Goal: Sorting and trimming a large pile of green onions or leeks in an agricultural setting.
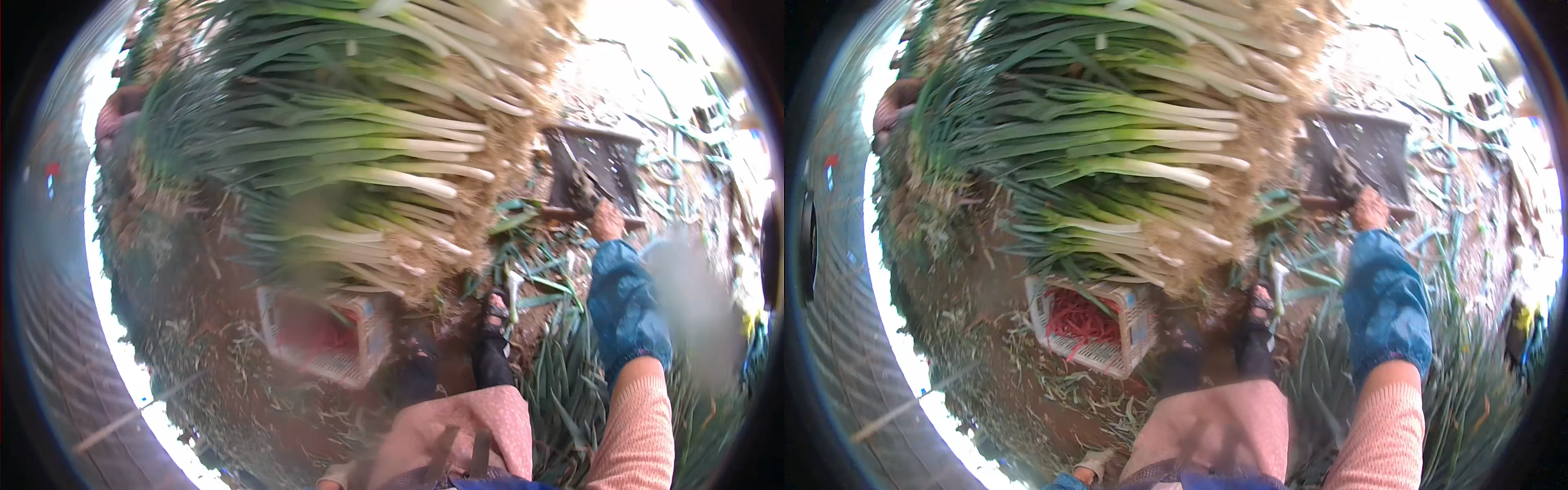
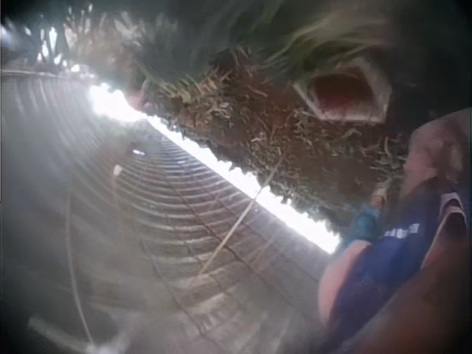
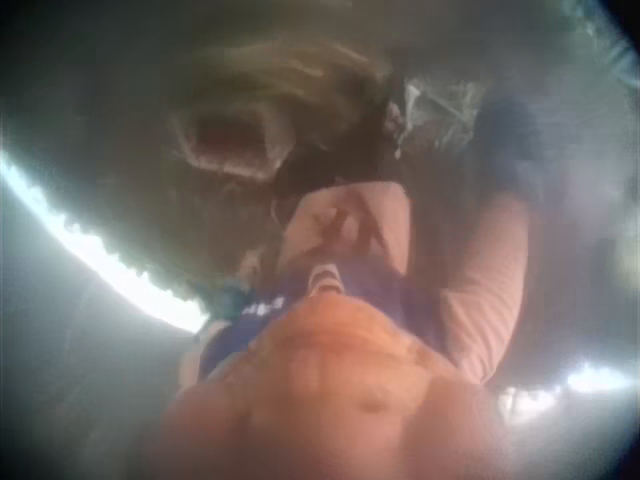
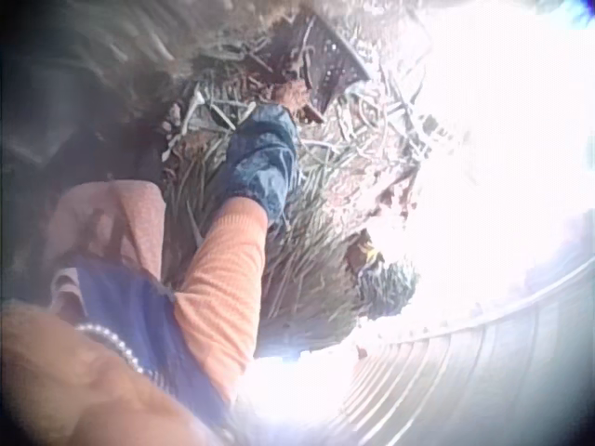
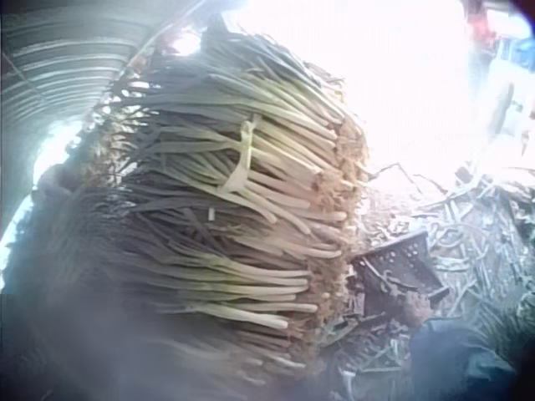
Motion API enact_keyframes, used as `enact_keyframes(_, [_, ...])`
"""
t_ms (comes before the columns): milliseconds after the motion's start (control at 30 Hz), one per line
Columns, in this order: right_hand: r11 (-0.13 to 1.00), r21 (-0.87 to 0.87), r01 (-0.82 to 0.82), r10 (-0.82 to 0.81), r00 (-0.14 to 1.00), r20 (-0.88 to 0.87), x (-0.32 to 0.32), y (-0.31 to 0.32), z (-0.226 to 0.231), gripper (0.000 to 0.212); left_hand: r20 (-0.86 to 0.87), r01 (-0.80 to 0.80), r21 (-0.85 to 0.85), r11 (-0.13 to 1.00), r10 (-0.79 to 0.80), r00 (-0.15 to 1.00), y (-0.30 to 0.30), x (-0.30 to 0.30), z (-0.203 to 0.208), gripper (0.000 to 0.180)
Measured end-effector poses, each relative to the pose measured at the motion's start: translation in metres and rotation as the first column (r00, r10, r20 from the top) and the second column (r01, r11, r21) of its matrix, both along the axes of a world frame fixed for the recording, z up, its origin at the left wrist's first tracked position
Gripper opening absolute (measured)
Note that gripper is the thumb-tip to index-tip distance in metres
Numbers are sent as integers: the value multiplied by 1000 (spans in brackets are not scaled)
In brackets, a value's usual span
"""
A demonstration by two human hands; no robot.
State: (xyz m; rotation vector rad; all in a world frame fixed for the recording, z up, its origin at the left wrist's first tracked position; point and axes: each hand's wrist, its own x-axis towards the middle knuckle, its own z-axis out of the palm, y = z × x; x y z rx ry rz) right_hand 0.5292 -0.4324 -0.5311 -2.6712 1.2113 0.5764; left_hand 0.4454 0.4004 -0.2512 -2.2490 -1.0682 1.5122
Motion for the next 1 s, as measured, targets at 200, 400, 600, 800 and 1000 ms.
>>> enact_keyframes(200, [996, -41, -79, 89, 919, 384, -27, -36, -9, 15, -144, -278, -175, 944, 255, 956, -131, -1, 36, 57])
enact_keyframes(400, [985, 13, -170, 137, 836, 531, 11, 16, 129, 25, 70, -85, -603, 793, 159, 985, -92, -34, 14, 50])
enact_keyframes(600, [154, 987, -36, -517, 849, 111, 5, 113, 257, 29, -108, -779, -427, 460, 829, 549, -97, -37, 5, 37])
enact_keyframes(800, [-144, 825, 546, 619, 700, -356, 34, 396, 460, 31, -67, -658, -736, 162, 949, 308, -56, -112, -5, 54])
enact_keyframes(1000, [-53, 994, 99, 797, 603, -18, 38, 601, 504, 32, 730, 155, -249, 956, 80, 679, -15, -146, 41, 53])
